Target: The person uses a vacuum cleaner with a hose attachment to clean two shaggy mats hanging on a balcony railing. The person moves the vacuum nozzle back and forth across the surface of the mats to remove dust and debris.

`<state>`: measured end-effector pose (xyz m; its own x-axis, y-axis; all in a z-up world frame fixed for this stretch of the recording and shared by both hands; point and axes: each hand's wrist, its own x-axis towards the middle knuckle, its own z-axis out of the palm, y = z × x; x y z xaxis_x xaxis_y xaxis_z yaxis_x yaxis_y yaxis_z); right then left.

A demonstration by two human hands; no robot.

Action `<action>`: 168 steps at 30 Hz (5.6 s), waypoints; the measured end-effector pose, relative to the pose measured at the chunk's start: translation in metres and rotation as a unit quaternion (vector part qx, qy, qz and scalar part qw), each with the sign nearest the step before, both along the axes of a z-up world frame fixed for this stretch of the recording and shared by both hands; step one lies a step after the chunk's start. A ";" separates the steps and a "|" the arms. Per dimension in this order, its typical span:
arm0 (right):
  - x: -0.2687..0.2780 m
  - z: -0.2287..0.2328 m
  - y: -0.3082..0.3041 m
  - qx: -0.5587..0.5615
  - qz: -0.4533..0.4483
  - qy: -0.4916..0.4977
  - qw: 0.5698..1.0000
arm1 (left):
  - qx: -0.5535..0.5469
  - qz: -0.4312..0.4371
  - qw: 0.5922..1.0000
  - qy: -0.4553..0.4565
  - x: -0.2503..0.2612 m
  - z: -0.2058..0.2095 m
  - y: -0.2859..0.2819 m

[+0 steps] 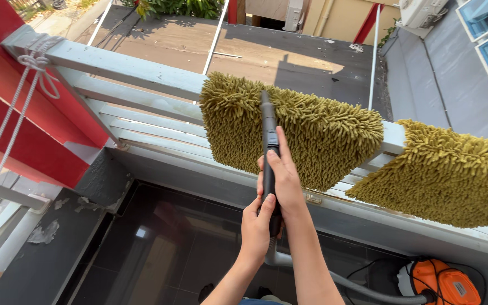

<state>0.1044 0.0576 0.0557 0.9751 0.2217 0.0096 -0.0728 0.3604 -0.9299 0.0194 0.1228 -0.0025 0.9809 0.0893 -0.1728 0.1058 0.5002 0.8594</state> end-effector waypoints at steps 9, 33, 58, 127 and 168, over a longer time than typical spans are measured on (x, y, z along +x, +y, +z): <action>-0.003 -0.006 0.031 -0.035 0.054 0.004 0.998 | -0.032 0.044 0.998 -0.008 -0.009 -0.010 0.020; -0.011 -0.012 0.038 -0.023 0.062 0.013 0.998 | -0.012 0.080 0.996 -0.020 -0.018 -0.017 0.021; 0.037 -0.014 0.071 -0.022 0.099 -0.007 0.995 | 0.001 0.119 0.993 -0.025 0.022 -0.006 0.049; -0.053 -0.004 -0.086 0.016 -0.096 0.040 0.995 | 0.064 -0.135 0.985 -0.091 -0.039 -0.046 -0.064; -0.089 -0.024 -0.130 -0.103 -0.200 0.001 0.974 | 0.065 -0.155 0.985 -0.041 -0.070 -0.072 -0.113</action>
